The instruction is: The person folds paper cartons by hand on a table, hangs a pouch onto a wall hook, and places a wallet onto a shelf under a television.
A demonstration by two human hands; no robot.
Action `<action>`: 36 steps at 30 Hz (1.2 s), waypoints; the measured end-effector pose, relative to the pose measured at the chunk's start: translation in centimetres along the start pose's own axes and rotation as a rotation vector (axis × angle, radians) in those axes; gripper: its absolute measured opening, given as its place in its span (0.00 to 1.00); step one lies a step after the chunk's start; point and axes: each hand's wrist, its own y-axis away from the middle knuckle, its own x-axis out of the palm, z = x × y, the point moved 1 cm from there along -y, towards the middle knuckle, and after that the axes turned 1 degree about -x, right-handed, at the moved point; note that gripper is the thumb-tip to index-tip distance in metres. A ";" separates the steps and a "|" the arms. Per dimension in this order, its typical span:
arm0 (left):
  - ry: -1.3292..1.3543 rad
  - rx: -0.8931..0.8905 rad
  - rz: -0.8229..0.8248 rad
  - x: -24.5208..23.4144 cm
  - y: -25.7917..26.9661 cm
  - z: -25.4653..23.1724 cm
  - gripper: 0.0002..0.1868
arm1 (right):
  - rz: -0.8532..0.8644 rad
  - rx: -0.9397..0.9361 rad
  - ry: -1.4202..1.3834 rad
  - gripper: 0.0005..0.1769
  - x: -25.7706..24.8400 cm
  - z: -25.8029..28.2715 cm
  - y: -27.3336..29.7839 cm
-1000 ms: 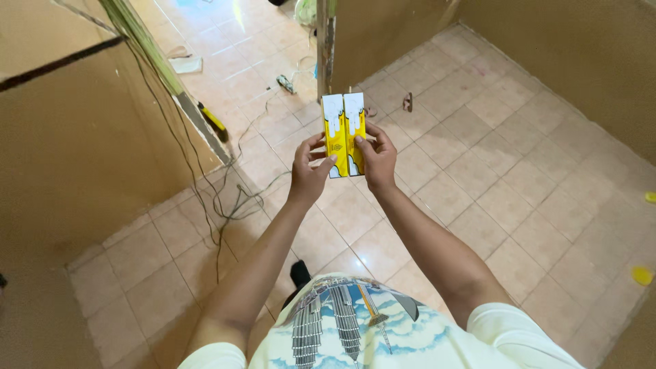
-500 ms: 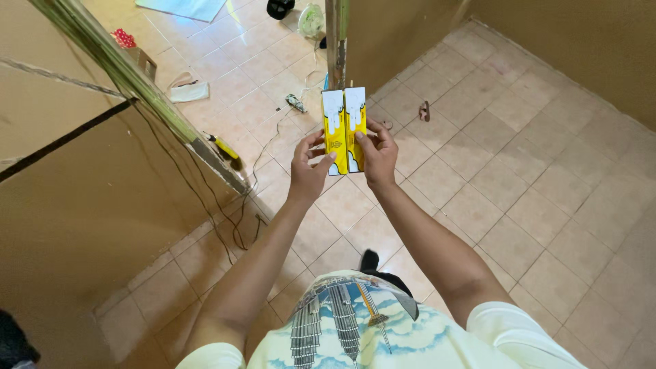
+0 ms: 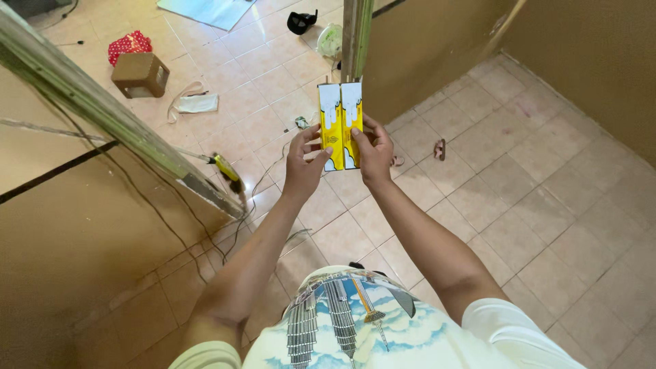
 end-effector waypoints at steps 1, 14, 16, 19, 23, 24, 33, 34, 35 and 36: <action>0.001 -0.001 -0.007 0.5 -1.5 0.2 0.30 | 0.007 0.003 0.001 0.23 -0.1 -0.1 -1.7; 0.000 -0.030 -0.102 0.1 -17.7 6.8 0.30 | 0.070 0.072 0.081 0.22 1.8 -8.0 -18.6; 0.016 -0.042 -0.108 -1.2 -20.8 8.2 0.30 | 0.077 0.085 0.084 0.22 3.1 -10.0 -21.4; 0.037 -0.061 -0.119 -3.7 -24.9 10.0 0.29 | 0.078 0.074 0.074 0.19 5.5 -13.5 -25.3; -0.088 -0.042 -0.171 -8.1 -31.6 10.4 0.29 | 0.105 0.113 0.075 0.16 10.7 -16.5 -31.0; -0.090 -0.070 -0.181 -9.2 -33.2 10.5 0.30 | 0.106 0.128 0.126 0.15 12.0 -16.9 -32.2; -0.235 -0.034 -0.206 -18.0 -44.9 12.8 0.30 | 0.194 0.004 0.147 0.12 21.8 -22.0 -42.0; -0.238 -0.038 -0.216 -18.8 -45.8 13.3 0.30 | 0.203 0.010 0.144 0.12 22.4 -23.0 -43.1; -0.234 -0.030 -0.219 -19.5 -46.7 13.7 0.30 | 0.217 -0.038 0.150 0.12 23.1 -24.0 -44.0; -0.232 -0.021 -0.226 -20.3 -47.5 14.1 0.30 | 0.233 -0.086 0.154 0.11 23.8 -25.0 -44.8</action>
